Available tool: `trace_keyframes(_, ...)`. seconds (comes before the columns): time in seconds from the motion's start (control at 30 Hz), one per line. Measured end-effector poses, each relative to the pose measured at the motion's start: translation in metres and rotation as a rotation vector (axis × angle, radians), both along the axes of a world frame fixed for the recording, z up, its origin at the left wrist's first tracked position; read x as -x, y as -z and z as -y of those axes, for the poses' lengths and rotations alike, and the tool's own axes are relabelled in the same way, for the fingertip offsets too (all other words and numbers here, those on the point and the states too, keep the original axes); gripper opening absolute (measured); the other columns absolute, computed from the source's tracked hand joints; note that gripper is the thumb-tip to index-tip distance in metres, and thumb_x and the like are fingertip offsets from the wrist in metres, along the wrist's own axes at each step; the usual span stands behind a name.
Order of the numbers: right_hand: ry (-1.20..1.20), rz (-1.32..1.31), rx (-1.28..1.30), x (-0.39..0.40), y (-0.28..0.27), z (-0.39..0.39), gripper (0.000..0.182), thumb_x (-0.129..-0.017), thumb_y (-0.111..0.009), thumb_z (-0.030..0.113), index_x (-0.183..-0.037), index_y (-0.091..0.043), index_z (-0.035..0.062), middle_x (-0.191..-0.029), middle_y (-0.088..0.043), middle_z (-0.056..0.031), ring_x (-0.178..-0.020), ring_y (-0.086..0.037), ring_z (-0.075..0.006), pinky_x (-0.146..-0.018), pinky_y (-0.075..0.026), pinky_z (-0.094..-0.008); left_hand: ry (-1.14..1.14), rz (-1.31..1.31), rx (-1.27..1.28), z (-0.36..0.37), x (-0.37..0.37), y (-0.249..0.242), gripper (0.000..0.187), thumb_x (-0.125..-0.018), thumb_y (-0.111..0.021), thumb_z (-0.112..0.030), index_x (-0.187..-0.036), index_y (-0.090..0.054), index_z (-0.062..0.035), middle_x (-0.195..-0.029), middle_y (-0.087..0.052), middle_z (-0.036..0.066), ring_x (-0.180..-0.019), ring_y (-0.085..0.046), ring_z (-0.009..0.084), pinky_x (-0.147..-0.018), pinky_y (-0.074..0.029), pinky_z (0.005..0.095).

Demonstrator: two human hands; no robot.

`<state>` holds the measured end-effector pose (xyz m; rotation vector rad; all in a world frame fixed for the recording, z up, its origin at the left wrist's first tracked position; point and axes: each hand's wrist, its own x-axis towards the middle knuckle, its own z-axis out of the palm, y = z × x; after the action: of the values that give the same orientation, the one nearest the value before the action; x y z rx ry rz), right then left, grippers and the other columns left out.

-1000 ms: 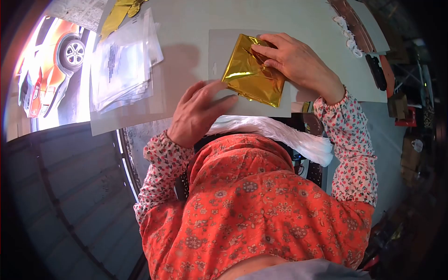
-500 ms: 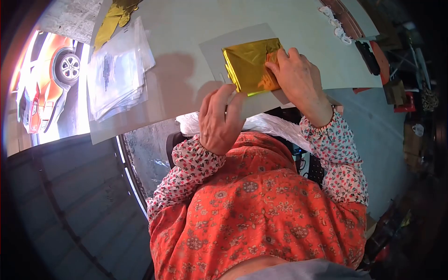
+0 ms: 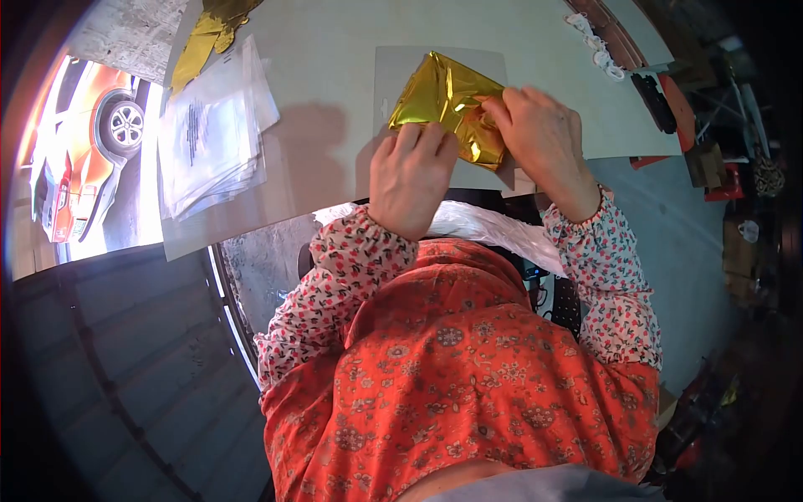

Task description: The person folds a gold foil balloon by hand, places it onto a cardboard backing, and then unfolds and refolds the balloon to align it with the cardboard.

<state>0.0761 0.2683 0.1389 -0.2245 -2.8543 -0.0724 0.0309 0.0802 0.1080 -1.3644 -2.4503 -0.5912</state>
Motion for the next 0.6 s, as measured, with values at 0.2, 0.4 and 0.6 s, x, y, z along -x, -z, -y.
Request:
trace_keyframes(0.2,-0.167,-0.154,0.195,0.016,0.019,-0.023,0.032,-0.092,-0.064,0.027,-0.117,-0.059,0.0074,-0.106,-0.064,-0.0121,-0.091,-0.068,-0.0324,-0.073,-0.056,-0.0421,0.064,0.014,-0.119,0.01,0.018,0.01,0.027,-0.08,-0.06,-0.009,-0.107,-0.063,-0.0069,-0.115,-0.06,0.007,-0.108,-0.059,0.0266,-0.089,-0.052,0.0388)
trace_keyframes(0.4,-0.026,-0.033,0.319,-0.001,0.015,-0.009,0.03,-0.095,-0.061,0.027,-0.117,-0.057,0.0068,-0.099,-0.065,-0.0153,-0.082,-0.068,-0.039,-0.07,-0.056,-0.0466,-0.018,0.199,-0.252,0.012,0.018,0.011,0.027,-0.087,-0.062,-0.002,-0.113,-0.057,-0.0019,-0.115,-0.057,0.013,-0.109,-0.058,0.0336,-0.088,-0.052,0.0422)
trace_keyframes(0.6,0.072,-0.013,0.321,-0.006,0.026,-0.015,0.026,-0.097,-0.059,0.026,-0.11,-0.057,0.0043,-0.086,-0.066,-0.0191,-0.077,-0.068,-0.0404,-0.067,-0.055,-0.0474,0.079,0.266,-0.292,0.011,0.009,0.007,0.041,-0.084,-0.073,-0.014,-0.116,-0.056,0.003,-0.117,-0.057,0.017,-0.106,-0.057,0.0376,-0.092,-0.049,0.0454)
